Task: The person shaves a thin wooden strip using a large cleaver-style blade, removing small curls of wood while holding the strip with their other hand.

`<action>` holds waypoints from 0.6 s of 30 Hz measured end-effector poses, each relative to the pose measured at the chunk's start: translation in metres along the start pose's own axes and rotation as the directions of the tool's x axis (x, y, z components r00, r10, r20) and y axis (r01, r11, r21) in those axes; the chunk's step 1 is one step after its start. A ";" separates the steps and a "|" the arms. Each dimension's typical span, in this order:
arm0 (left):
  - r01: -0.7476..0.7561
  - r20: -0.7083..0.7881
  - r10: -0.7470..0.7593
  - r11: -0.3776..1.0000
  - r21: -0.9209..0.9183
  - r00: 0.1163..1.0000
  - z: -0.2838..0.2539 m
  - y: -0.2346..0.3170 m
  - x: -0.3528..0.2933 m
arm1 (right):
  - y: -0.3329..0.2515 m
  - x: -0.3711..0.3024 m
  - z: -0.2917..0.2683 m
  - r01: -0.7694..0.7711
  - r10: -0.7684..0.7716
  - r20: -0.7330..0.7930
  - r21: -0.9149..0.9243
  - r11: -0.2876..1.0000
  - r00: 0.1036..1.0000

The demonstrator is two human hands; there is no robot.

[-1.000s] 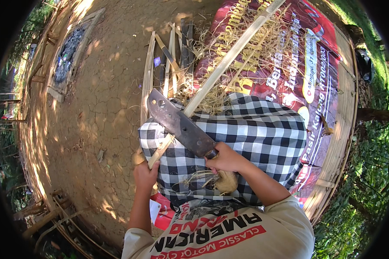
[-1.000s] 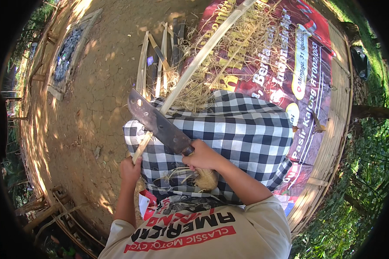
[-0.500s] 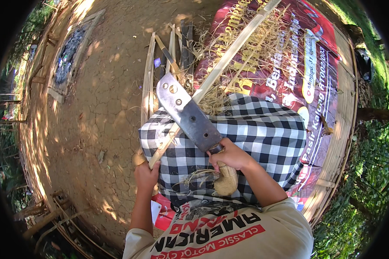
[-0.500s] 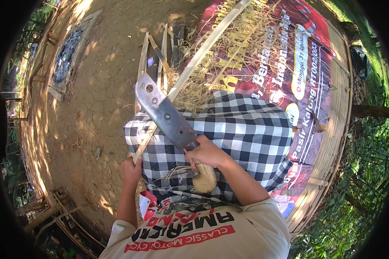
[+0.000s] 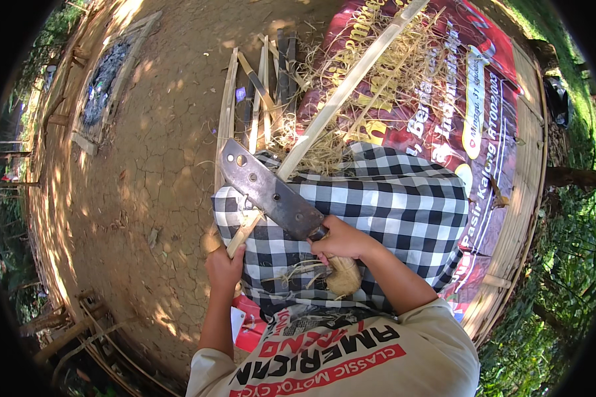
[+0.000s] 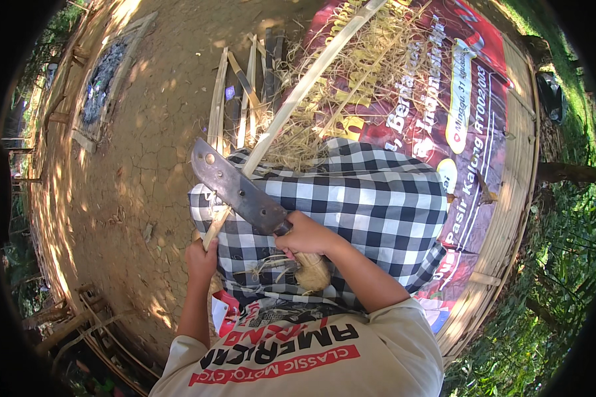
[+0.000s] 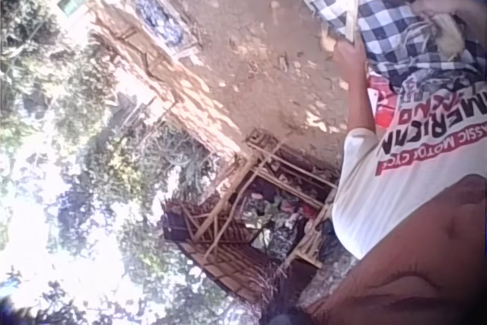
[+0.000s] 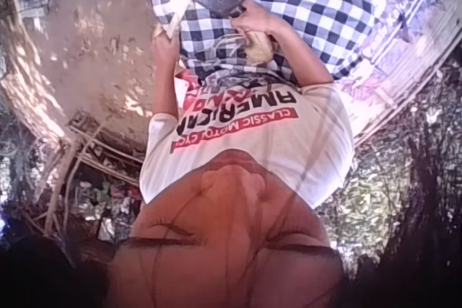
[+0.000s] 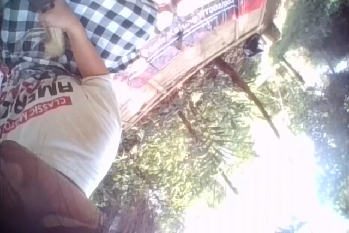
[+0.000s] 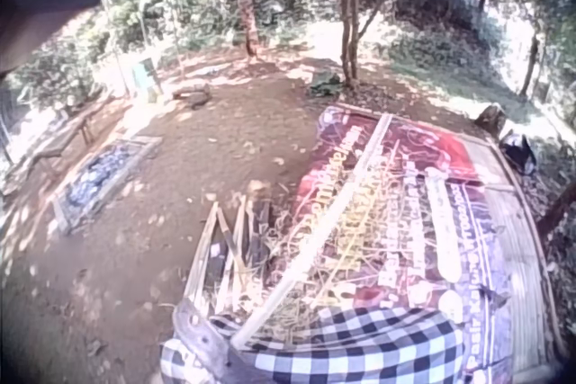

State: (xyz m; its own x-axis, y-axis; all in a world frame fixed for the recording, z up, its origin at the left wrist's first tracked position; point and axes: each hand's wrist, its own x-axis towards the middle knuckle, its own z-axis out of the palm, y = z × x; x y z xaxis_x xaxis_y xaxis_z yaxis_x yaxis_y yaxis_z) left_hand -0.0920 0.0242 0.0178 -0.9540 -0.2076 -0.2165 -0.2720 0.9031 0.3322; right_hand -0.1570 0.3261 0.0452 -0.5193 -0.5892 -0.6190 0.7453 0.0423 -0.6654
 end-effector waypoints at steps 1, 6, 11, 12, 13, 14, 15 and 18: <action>-0.001 -0.002 0.001 1.000 -0.005 1.000 -0.002 0.001 0.000 | 0.003 0.002 -0.002 -0.012 0.011 0.025 0.044 0.999 1.000; 0.012 0.014 -0.012 1.000 -0.008 1.000 -0.010 0.013 0.001 | 0.006 0.000 -0.008 -0.053 0.022 0.141 0.222 0.974 0.990; 0.015 0.002 -0.015 1.000 0.020 1.000 -0.008 0.013 -0.003 | -0.001 -0.008 -0.005 0.061 -0.052 -0.068 0.142 0.988 0.996; 0.026 0.002 -0.026 1.000 0.007 1.000 -0.009 0.013 -0.003 | 0.002 -0.007 -0.008 0.123 -0.106 -0.126 0.136 0.983 0.986; 0.035 0.004 -0.035 0.999 -0.011 0.999 -0.008 0.015 -0.002 | 0.003 -0.007 -0.011 0.185 -0.159 -0.189 0.126 0.975 0.969; 0.044 0.007 -0.044 0.999 -0.028 0.999 -0.007 0.017 -0.002 | 0.001 -0.007 -0.010 0.165 -0.137 -0.230 0.109 0.980 0.963; 0.042 0.005 -0.042 0.999 -0.026 0.999 -0.006 0.016 -0.003 | 0.002 -0.005 -0.008 0.136 -0.123 -0.224 0.044 0.990 0.967; 0.031 -0.007 -0.031 1.000 -0.003 0.999 -0.006 0.015 -0.002 | 0.005 0.001 -0.001 0.064 -0.090 -0.185 -0.143 0.988 0.979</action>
State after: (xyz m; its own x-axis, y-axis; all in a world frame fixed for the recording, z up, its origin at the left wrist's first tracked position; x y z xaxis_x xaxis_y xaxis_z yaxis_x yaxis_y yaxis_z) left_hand -0.0947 0.0357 0.0283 -0.9460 -0.2384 -0.2199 -0.3018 0.8952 0.3279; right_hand -0.1543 0.3262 0.0405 -0.6525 -0.4309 -0.6233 0.6432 0.1198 -0.7562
